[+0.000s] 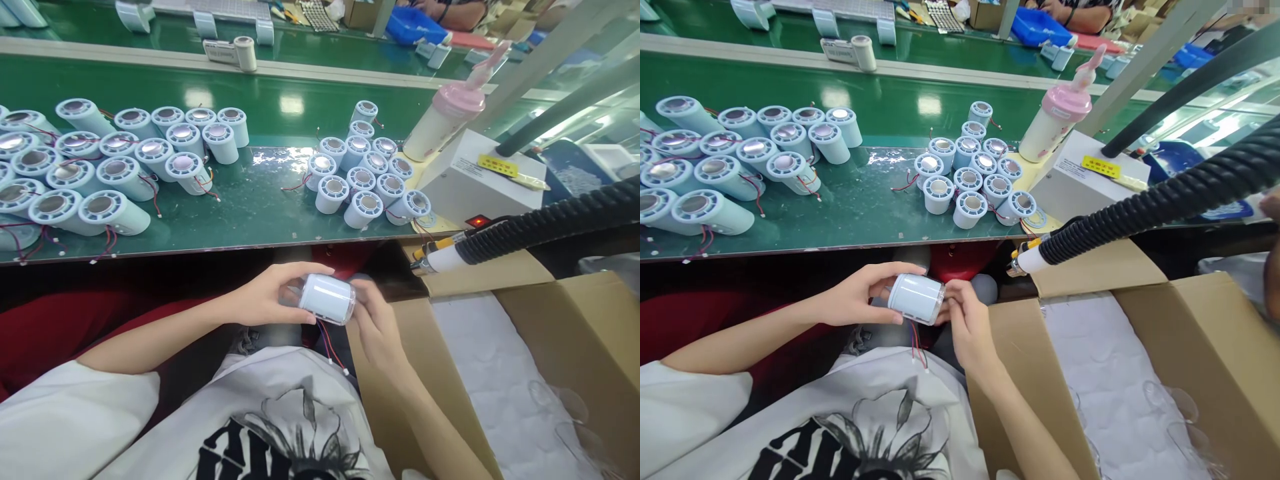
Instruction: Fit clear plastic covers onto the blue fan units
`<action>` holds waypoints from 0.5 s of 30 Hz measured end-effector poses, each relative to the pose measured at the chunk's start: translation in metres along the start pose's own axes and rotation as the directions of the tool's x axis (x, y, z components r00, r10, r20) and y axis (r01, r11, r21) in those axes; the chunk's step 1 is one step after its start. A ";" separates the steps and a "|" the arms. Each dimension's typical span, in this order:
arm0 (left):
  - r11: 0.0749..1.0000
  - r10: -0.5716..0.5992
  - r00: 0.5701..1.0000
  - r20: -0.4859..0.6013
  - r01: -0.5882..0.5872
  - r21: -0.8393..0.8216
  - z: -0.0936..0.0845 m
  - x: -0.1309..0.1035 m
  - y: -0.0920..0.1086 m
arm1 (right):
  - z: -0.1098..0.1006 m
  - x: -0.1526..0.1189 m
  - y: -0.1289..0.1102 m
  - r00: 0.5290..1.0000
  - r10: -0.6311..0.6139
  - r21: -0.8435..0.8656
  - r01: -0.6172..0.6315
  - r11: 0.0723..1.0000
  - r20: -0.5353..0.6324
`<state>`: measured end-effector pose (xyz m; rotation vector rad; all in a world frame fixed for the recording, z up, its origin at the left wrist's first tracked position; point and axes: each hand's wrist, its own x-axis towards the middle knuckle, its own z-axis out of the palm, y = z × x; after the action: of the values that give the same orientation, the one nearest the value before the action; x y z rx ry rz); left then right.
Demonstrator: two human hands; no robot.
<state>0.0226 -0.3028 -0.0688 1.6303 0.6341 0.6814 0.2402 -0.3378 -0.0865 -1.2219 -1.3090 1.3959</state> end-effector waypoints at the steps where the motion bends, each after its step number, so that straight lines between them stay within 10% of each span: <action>1: 0.999 -0.035 0.999 0.001 0.035 -0.037 0.000 0.000 0.000 | -0.003 -0.001 0.002 0.972 -0.232 -0.144 0.225 0.964 -0.036; 3: 0.993 -0.080 0.997 0.016 0.081 -0.085 0.000 -0.001 0.001 | -0.008 -0.004 0.006 0.839 -0.534 -0.356 0.533 0.768 0.104; 5: 0.991 -0.084 0.996 0.034 0.087 -0.101 0.000 -0.001 0.001 | -0.012 -0.005 0.006 0.783 -0.575 -0.377 0.620 0.688 0.237; 9: 0.998 0.029 0.995 0.094 -0.023 -0.057 -0.004 -0.001 0.003 | -0.010 -0.005 -0.001 0.940 -0.276 0.082 0.264 0.961 0.199; 15: 0.982 0.028 0.988 0.153 0.001 -0.191 -0.005 -0.001 0.001 | -0.008 -0.005 -0.011 0.977 -0.012 0.291 -0.052 0.955 0.212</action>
<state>0.0181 -0.3003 -0.0668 1.4930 0.4316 0.5999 0.2489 -0.3397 -0.0745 -0.9068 -1.1756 1.7045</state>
